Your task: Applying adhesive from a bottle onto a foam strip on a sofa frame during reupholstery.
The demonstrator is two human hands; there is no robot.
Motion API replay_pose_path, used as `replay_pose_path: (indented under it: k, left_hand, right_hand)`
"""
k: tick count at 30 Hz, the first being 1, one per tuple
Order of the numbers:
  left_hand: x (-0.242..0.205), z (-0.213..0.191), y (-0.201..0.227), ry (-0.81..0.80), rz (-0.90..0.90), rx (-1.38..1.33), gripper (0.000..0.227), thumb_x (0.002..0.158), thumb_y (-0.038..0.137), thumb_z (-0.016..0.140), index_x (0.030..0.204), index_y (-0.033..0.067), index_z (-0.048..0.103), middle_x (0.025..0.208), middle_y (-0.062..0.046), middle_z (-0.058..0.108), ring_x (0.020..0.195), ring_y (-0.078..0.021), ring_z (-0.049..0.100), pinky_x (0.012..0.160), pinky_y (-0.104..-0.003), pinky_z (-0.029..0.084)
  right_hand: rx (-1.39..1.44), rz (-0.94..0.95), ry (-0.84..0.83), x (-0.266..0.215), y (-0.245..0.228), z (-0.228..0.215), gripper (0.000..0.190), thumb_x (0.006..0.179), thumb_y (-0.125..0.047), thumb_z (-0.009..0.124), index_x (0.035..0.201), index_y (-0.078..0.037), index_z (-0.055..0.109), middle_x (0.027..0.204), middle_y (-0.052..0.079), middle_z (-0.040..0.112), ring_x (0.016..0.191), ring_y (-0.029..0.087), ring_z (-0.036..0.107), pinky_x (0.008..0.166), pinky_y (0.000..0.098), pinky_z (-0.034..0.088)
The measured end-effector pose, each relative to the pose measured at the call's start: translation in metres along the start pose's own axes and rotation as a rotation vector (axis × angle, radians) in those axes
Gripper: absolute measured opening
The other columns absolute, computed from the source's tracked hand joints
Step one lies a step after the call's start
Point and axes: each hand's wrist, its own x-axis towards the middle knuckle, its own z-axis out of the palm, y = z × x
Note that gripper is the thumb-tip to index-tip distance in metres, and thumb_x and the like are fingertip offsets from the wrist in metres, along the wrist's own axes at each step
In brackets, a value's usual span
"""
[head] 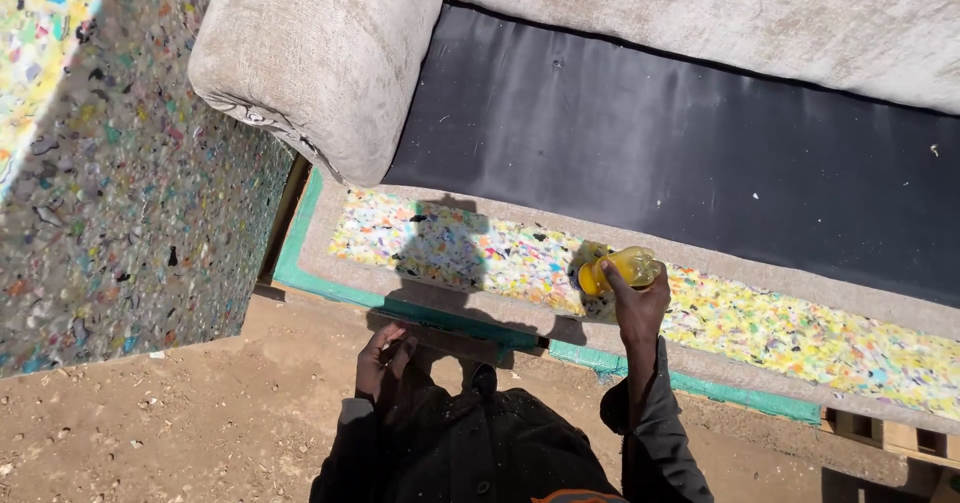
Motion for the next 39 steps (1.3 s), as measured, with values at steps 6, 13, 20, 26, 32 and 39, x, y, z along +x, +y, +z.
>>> replay_pose_path:
  k: [6,13,20,26,32,39]
  left_hand:
    - [0.008,-0.011,-0.001,0.056,-0.013,-0.087,0.043,0.089,0.020,0.085,0.130,0.0111,0.074,0.119,-0.017,0.075,0.114,-0.0305,0.070,0.089,-0.044,0.063]
    - [0.009,0.001,0.033,0.003,0.056,-0.069,0.033,0.091,0.013,0.080,0.123,0.0081,0.077,0.109,-0.018,0.078,0.107,-0.0280,0.073,0.088,-0.046,0.061]
    - [0.014,-0.038,0.070,-0.061,0.010,-0.056,0.032,0.091,0.015,0.079,0.122,0.0068,0.077,0.095,-0.012,0.078,0.096,-0.0171,0.072,0.090,-0.038,0.059]
    - [0.046,-0.088,0.066,-0.033,-0.032,-0.005,0.029,0.091,0.012,0.079,0.120,0.0106,0.077,0.109,-0.014,0.077,0.106,-0.0261,0.073,0.094,-0.044,0.059]
    - [0.058,-0.124,0.070,-0.018,-0.061,0.039,0.036,0.092,0.016,0.079,0.126,0.0056,0.073,0.114,-0.019,0.076,0.109,-0.0306,0.072,0.092,-0.045,0.059]
    - [0.068,-0.152,0.075,-0.032,-0.061,0.048,0.037,0.089,0.016,0.082,0.123,0.0049,0.074,0.106,-0.014,0.077,0.097,-0.0210,0.071,0.086,-0.036,0.060]
  right_hand:
    - [0.039,0.011,-0.052,-0.012,-0.021,-0.004,0.065,0.076,-0.022,0.098,0.122,-0.002,0.057,0.109,0.019,0.067,0.104,0.026,0.064,0.097,0.0416,0.050]
    - [0.068,0.164,-0.125,-0.011,-0.014,0.008,0.060,0.070,-0.022,0.101,0.115,-0.003,0.065,0.101,0.009,0.069,0.091,0.017,0.065,0.084,0.0370,0.056]
    - [0.131,0.151,0.149,-0.012,0.017,0.031,0.065,0.068,-0.022,0.104,0.117,-0.002,0.066,0.104,0.012,0.072,0.097,0.021,0.069,0.084,0.0390,0.057]
    - [0.064,0.131,0.270,-0.011,0.023,0.047,0.066,0.064,-0.019,0.106,0.115,-0.002,0.069,0.103,0.015,0.073,0.099,0.024,0.071,0.080,0.0406,0.058]
    - [-0.009,0.098,0.318,-0.014,0.004,0.064,0.064,0.063,-0.019,0.104,0.115,-0.003,0.071,0.106,0.016,0.073,0.105,0.029,0.070,0.085,0.0421,0.058]
    - [0.051,0.051,0.407,-0.010,0.014,0.064,0.060,0.066,-0.015,0.104,0.113,-0.001,0.070,0.101,0.014,0.072,0.098,0.023,0.072,0.080,0.0373,0.057]
